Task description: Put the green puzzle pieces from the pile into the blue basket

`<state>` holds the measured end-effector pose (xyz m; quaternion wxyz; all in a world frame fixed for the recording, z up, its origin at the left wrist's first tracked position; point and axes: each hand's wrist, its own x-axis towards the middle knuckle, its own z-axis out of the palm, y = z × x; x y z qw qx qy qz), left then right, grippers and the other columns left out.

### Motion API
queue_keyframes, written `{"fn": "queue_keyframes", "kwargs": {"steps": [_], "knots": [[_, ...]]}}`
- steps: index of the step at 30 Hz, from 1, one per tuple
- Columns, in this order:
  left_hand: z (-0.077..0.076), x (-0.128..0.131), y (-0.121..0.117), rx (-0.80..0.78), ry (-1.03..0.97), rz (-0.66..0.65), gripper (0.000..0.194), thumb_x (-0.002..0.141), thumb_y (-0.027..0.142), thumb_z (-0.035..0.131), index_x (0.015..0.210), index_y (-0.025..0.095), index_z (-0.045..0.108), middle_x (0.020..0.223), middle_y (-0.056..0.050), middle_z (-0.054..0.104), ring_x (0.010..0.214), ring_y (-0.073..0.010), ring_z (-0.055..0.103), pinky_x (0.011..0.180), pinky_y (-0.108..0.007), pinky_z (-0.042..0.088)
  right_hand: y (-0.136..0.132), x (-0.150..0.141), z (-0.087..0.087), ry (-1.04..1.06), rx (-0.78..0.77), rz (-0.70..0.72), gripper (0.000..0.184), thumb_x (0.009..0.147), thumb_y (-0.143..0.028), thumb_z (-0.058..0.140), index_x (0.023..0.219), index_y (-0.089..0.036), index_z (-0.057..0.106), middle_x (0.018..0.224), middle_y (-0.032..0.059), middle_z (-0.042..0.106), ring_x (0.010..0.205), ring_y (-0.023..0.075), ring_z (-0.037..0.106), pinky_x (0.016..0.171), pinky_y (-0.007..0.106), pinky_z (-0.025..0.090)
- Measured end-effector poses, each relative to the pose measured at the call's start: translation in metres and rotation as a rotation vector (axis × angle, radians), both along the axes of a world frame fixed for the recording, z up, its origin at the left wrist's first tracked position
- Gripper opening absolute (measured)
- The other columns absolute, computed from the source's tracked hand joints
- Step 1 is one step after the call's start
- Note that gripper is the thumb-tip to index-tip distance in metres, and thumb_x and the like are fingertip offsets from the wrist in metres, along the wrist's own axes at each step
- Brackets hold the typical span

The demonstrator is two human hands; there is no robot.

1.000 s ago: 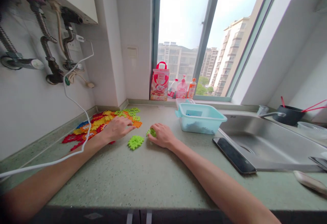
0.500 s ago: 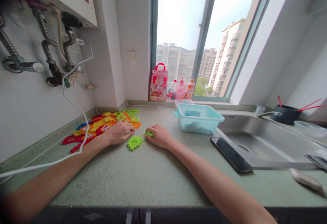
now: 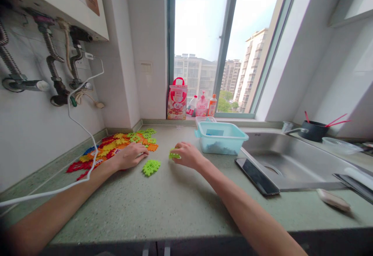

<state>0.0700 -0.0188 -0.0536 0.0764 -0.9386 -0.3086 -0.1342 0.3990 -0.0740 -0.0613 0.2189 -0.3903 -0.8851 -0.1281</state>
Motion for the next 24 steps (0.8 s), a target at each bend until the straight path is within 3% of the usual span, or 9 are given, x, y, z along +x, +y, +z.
{"fn": "queue_keyframes", "kwargs": {"steps": [5,8,11,14,19,24], "knots": [[0.000,-0.003,0.001,0.005,-0.004,-0.023,0.022,0.100,0.023,0.053,0.097,0.024,0.075,0.097,-0.005,0.075,0.096,-0.0237,0.067,0.091,-0.036,0.046,-0.011,0.061,0.054,0.191,0.403,-0.221,0.029,0.097,-0.031,0.069,0.125,-0.030,0.077,0.123,0.0086,0.072,0.107,0.0250,0.069,0.096,0.038,0.057],[-0.002,-0.003,0.001,0.006,0.010,-0.028,0.020,0.097,0.020,0.055,0.095,0.025,0.074,0.097,-0.003,0.075,0.097,-0.0238,0.067,0.092,-0.037,0.045,-0.016,0.103,0.068,0.267,0.496,-0.434,0.028,0.098,-0.034,0.066,0.123,-0.027,0.078,0.129,0.0101,0.070,0.111,0.0273,0.069,0.096,0.041,0.058],[-0.004,-0.003,0.003,-0.004,0.012,-0.035,0.021,0.096,0.017,0.055,0.095,0.026,0.074,0.097,-0.003,0.074,0.097,-0.0235,0.066,0.090,-0.036,0.044,-0.019,0.132,0.065,0.292,0.436,-0.605,0.029,0.097,-0.036,0.066,0.119,-0.024,0.080,0.136,0.0113,0.068,0.103,0.0266,0.072,0.092,0.040,0.058],[-0.004,-0.002,0.003,-0.011,0.017,-0.027,0.024,0.096,0.015,0.053,0.096,0.025,0.074,0.097,-0.004,0.074,0.096,-0.0235,0.066,0.089,-0.035,0.044,-0.018,0.144,0.057,0.283,0.311,-0.671,0.030,0.098,-0.039,0.064,0.118,-0.024,0.081,0.128,0.0100,0.073,0.103,0.0265,0.073,0.092,0.038,0.056],[-0.002,-0.002,0.002,-0.028,0.016,-0.017,0.025,0.094,0.014,0.051,0.096,0.024,0.075,0.096,-0.003,0.074,0.095,-0.0230,0.066,0.090,-0.035,0.045,-0.015,0.141,0.054,0.223,0.081,-0.737,0.034,0.101,-0.044,0.056,0.106,-0.024,0.083,0.115,0.0082,0.079,0.101,0.0254,0.073,0.088,0.033,0.052],[-0.006,-0.005,0.008,-0.046,-0.012,-0.029,0.024,0.096,0.016,0.052,0.097,0.024,0.075,0.101,-0.004,0.075,0.098,-0.0228,0.067,0.090,-0.034,0.047,-0.017,0.135,0.055,0.137,-0.064,-0.838,0.045,0.105,-0.051,0.045,0.109,-0.026,0.082,0.108,0.0100,0.081,0.101,0.0287,0.074,0.082,0.034,0.051]]}}
